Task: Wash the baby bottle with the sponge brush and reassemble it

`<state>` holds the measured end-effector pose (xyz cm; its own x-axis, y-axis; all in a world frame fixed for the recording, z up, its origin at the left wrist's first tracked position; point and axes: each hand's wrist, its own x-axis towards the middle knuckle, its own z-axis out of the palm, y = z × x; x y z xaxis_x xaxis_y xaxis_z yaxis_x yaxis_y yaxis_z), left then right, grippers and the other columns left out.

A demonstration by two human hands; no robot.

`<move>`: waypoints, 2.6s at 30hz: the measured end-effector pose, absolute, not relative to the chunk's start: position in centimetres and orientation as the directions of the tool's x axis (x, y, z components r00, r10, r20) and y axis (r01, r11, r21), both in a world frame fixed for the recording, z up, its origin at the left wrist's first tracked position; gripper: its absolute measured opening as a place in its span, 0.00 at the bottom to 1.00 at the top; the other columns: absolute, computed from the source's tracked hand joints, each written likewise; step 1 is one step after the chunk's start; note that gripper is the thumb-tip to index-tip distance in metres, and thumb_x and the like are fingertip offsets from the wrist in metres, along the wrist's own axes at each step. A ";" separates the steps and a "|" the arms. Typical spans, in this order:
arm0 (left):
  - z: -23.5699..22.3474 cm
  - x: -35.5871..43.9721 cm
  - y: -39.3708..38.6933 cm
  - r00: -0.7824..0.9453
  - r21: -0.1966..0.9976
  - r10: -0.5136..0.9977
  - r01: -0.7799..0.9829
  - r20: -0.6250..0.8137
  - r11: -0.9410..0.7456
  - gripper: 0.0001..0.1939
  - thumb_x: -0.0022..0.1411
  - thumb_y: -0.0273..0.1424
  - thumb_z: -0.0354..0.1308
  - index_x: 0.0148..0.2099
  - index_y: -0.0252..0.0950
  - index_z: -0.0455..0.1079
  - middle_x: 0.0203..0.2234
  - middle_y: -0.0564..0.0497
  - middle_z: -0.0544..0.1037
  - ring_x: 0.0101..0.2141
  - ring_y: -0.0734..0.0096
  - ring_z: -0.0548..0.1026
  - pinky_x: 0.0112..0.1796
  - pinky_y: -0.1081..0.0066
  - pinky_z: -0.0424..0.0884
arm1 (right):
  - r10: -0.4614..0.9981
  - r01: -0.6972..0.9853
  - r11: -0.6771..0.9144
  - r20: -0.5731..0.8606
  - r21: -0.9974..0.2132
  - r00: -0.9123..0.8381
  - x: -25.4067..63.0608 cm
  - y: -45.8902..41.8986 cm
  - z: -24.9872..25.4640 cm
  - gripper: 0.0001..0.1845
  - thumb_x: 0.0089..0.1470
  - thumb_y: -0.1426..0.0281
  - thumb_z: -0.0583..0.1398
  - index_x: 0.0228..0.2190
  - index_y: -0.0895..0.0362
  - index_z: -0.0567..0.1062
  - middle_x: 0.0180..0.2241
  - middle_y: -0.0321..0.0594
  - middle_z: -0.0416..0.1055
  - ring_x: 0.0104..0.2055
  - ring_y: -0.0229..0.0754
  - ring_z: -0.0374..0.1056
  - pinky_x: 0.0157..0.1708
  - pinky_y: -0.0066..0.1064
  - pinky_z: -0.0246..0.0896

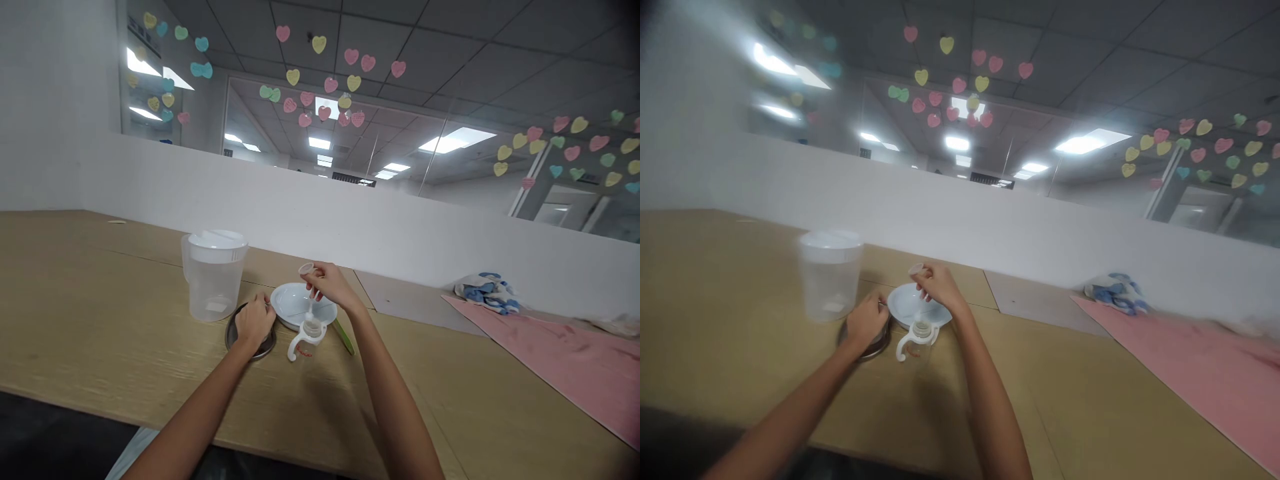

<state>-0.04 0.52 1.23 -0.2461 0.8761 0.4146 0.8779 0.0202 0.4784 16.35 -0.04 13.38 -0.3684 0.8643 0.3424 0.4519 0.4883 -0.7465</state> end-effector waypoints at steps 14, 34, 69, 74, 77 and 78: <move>1.4 0.1 0.2 -0.149 0.360 0.909 0.933 0.389 -0.001 0.13 0.55 0.26 0.44 0.42 0.37 0.63 0.34 0.44 0.77 0.36 0.59 0.76 0.33 0.67 0.66 | 0.867 0.662 0.451 0.118 -0.598 -0.484 17.7 0.2 13.0 0.05 0.48 0.72 0.57 0.30 0.57 0.65 0.21 0.33 0.68 0.19 0.33 0.65 0.15 0.20 0.58; 2.2 0.4 -0.5 -0.073 0.269 0.930 0.963 0.361 -0.029 0.14 0.55 0.23 0.45 0.44 0.35 0.63 0.36 0.43 0.76 0.38 0.61 0.75 0.35 0.68 0.67 | 0.813 0.790 0.519 -0.096 -0.327 -0.574 18.6 0.1 13.4 0.32 0.35 0.55 0.66 0.42 0.56 0.69 0.38 0.41 0.70 0.37 0.41 0.66 0.34 0.28 0.60; 0.5 0.8 0.6 -0.131 0.455 0.489 0.625 0.862 -0.635 0.13 0.66 0.35 0.41 0.48 0.37 0.61 0.40 0.46 0.72 0.40 0.68 0.71 0.43 0.66 0.68 | 0.772 0.551 0.626 0.342 -0.551 -0.536 15.4 0.8 11.1 0.22 0.37 0.66 0.66 0.38 0.57 0.70 0.36 0.37 0.69 0.37 0.39 0.65 0.38 0.31 0.60; 0.6 0.6 0.6 -0.143 0.473 0.507 0.631 0.850 -0.615 0.15 0.66 0.35 0.41 0.49 0.36 0.62 0.41 0.45 0.71 0.44 0.67 0.70 0.46 0.66 0.66 | 0.821 0.495 0.568 0.411 -0.657 -0.397 16.7 0.9 12.1 0.25 0.36 0.67 0.67 0.39 0.57 0.69 0.40 0.39 0.68 0.38 0.37 0.64 0.38 0.29 0.61; 0.6 0.8 0.4 -0.068 0.451 0.523 0.610 0.849 -0.652 0.17 0.65 0.35 0.41 0.52 0.36 0.60 0.45 0.44 0.71 0.46 0.66 0.69 0.48 0.65 0.65 | 0.801 0.504 0.593 0.400 -0.628 -0.445 17.4 0.9 12.4 0.24 0.36 0.69 0.67 0.39 0.57 0.71 0.39 0.39 0.69 0.38 0.38 0.65 0.38 0.29 0.61; 0.6 0.9 0.3 -0.038 0.448 0.538 0.604 0.842 -0.659 0.17 0.65 0.35 0.41 0.53 0.36 0.60 0.45 0.44 0.70 0.47 0.65 0.68 0.48 0.65 0.65 | 0.789 0.519 0.609 0.390 -0.600 -0.475 17.6 1.0 12.3 0.23 0.36 0.69 0.67 0.38 0.57 0.71 0.39 0.38 0.69 0.38 0.38 0.65 0.39 0.29 0.61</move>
<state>0.92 0.31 0.58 -0.0375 0.5383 0.8419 0.6041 -0.6589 0.4482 17.58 1.02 12.30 -0.4749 0.7891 0.3897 0.5187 0.6087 -0.6004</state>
